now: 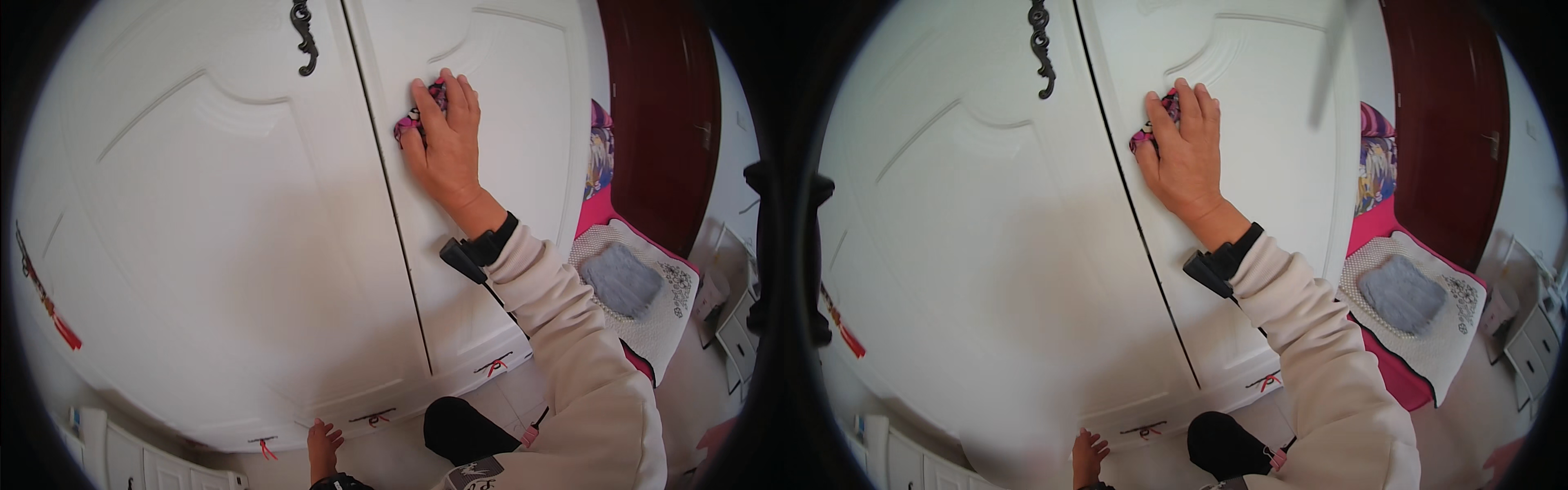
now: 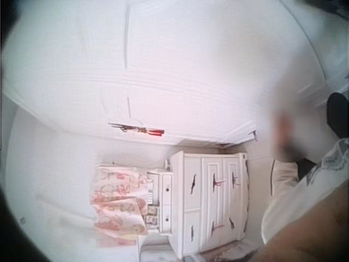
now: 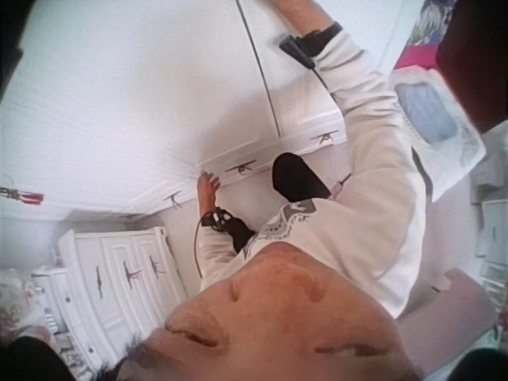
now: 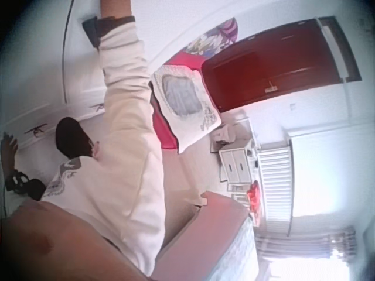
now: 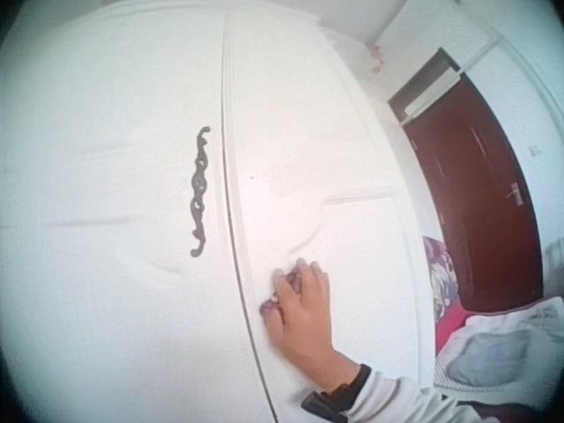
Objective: The person wipes a reddish-brown door and a white wardrobe with a small patterned cloth, then folds a light-colored towel on a white dresser and places it on a bed. The person also wipes the wardrobe again and folds a striped pillowcase on the dresser.
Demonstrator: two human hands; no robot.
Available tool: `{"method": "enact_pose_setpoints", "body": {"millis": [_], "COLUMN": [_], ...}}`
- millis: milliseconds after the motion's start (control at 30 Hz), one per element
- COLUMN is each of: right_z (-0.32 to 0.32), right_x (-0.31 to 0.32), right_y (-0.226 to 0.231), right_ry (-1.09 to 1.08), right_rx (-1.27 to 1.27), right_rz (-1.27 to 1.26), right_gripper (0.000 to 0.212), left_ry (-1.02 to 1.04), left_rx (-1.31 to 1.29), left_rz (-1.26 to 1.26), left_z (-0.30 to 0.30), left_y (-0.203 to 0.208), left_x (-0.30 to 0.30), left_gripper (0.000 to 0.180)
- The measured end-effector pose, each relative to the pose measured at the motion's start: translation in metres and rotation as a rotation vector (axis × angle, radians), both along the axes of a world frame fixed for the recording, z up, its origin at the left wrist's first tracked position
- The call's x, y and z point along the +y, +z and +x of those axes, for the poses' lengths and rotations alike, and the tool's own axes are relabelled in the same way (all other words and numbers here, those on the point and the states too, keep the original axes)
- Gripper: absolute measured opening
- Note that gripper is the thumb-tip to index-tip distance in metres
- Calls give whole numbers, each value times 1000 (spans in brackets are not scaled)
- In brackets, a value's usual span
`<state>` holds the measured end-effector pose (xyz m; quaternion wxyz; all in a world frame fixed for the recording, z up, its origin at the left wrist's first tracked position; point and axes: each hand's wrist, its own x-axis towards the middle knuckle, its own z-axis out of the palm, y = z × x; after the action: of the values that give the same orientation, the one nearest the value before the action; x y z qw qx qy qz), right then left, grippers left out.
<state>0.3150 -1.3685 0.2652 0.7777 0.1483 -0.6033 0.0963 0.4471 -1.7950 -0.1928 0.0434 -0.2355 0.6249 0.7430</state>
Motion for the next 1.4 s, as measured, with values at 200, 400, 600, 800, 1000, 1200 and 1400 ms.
{"method": "enact_pose_setpoints", "body": {"millis": [200,400,600,800,1000,1200,1400], "right_z": [-3,9,-1,-3,8,16,-5], "right_x": [96,225,230,154,11,34,144], "right_y": [18,-62,-145,-73,-2,2,-58], "right_ry": [-192,-182,-20,27,-15,-44,-64], "right_rx": [29,-152,-228,-156,-205,-257,-87], "right_rz": [-138,-560,-743,-567,-198,-114,-480], "right_gripper": [44,41,51,56,56,54,48], "left_ry": [-80,-89,-291,-370,-386,-366,-471], "left_rx": [-78,-214,-151,-62,-145,-35,54], "left_rz": [-21,15,-150,-206,-219,-158,31], "left_z": [-60,-75,-46,-22,-9,-15,-7], "left_y": [-54,-89,-61,-23,-29,-32,0], "left_x": [-35,-51,-17,20,12,6,27], "left_gripper": [71,72,72,72,72,64,48]}}
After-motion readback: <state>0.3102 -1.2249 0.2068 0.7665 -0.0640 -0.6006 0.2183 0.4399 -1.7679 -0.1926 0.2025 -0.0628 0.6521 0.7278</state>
